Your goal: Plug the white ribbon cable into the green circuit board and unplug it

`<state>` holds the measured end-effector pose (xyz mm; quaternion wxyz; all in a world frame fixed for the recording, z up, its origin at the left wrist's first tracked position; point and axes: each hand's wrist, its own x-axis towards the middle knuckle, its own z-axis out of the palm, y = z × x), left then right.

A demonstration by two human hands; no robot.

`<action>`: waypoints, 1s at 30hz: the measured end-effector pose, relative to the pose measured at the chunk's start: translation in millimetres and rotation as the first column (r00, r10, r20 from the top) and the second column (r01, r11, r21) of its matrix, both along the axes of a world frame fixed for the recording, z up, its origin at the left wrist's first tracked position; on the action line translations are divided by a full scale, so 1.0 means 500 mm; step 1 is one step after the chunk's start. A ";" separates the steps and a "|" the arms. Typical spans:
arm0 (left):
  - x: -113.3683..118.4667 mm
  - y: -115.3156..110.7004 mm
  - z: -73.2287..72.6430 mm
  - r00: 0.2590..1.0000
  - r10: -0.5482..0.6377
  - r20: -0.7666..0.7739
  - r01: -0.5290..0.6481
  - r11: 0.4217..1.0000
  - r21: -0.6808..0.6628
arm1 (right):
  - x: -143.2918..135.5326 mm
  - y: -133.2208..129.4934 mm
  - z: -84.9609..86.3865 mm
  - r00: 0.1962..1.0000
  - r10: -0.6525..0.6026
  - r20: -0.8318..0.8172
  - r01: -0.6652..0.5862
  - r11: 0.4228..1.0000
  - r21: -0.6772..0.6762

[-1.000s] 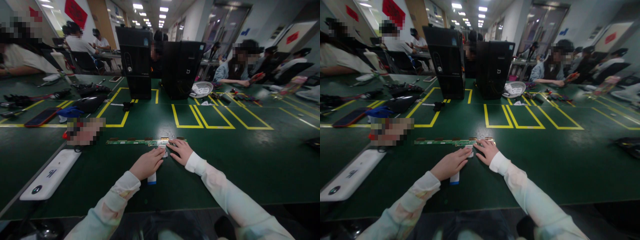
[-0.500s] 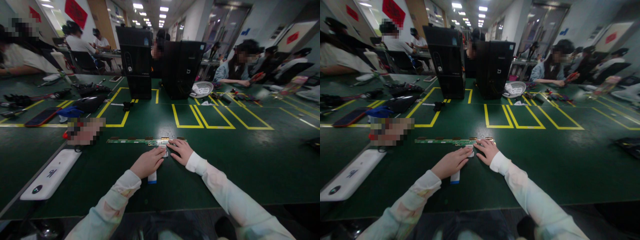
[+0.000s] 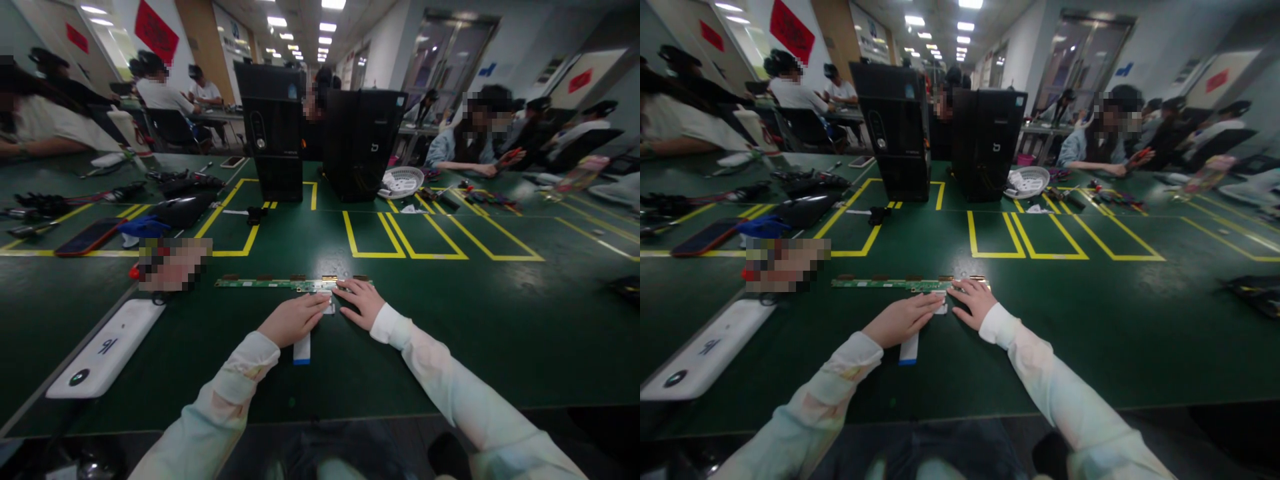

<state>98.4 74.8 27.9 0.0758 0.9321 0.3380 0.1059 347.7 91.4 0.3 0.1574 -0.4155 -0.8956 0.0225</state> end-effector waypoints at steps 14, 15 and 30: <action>0.031 -0.049 -0.003 0.985 0.154 0.076 -0.162 0.981 0.108 | -0.009 -0.003 -0.004 0.998 0.053 -0.032 -0.053 0.998 0.019; 0.031 -0.051 -0.003 0.985 0.156 0.075 -0.163 0.981 0.105 | -0.010 -0.003 -0.005 0.997 0.065 -0.048 -0.064 0.998 0.021; 0.031 -0.073 -0.006 0.980 0.193 0.042 -0.196 0.978 0.076 | -0.005 -0.011 0.011 0.987 0.139 -0.083 -0.139 0.990 -0.003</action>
